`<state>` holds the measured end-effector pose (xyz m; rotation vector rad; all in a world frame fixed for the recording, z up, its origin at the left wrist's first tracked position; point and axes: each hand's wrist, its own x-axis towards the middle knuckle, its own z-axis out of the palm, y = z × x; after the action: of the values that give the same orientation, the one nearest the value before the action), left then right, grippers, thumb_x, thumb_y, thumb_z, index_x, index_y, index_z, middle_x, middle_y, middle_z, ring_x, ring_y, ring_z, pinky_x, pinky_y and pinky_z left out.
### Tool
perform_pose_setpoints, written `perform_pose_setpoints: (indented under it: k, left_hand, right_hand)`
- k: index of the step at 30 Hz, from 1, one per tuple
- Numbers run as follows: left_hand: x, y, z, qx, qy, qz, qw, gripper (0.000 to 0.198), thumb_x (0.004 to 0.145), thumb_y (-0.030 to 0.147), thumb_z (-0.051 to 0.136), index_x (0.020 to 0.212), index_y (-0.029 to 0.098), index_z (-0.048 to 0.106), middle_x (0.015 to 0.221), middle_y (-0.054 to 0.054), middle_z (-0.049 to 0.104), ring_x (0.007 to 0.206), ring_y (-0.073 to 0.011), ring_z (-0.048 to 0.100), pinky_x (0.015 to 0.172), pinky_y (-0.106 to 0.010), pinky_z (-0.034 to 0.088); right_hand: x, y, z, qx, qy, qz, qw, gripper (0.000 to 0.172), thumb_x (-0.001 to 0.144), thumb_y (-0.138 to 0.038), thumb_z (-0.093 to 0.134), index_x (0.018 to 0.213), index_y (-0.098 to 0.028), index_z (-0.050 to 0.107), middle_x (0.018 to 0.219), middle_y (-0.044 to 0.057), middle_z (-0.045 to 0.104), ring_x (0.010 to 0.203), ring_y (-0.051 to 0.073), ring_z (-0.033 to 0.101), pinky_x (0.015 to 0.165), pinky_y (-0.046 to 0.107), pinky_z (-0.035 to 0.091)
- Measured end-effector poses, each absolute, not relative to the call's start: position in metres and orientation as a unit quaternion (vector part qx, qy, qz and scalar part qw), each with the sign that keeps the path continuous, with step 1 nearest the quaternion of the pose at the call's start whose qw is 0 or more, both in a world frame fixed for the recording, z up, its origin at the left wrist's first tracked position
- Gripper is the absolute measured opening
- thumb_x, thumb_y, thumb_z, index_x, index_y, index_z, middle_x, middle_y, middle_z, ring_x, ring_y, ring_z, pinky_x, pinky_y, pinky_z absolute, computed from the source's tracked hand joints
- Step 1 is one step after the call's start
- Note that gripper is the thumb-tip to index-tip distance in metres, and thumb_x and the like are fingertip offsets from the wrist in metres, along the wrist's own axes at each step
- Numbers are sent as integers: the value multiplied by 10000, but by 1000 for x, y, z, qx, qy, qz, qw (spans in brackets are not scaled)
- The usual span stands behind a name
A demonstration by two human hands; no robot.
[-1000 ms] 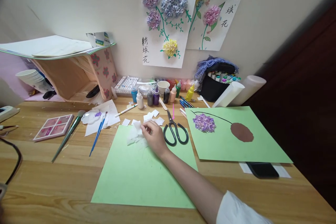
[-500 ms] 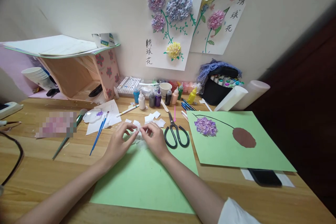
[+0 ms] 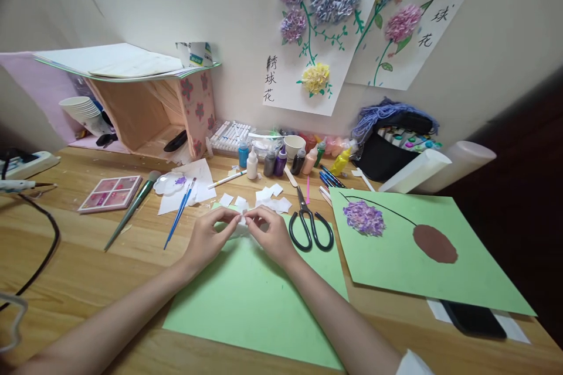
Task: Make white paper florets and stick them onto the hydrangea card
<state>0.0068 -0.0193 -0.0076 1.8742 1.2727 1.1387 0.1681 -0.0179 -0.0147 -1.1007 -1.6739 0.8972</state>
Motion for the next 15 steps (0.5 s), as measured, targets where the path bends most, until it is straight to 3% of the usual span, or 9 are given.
perform_pose_setpoints:
  k: [15]
  left_hand:
    - [5, -21, -6, 746, 455, 419, 246, 102, 808, 211, 550, 780, 175, 641, 750, -24, 661, 703, -134, 595, 667, -244, 458]
  right_hand:
    - [168, -17, -14, -455, -665, 396, 441, 158, 812, -291, 551, 748, -174, 637, 755, 33, 629, 709, 151, 563, 632, 258, 433]
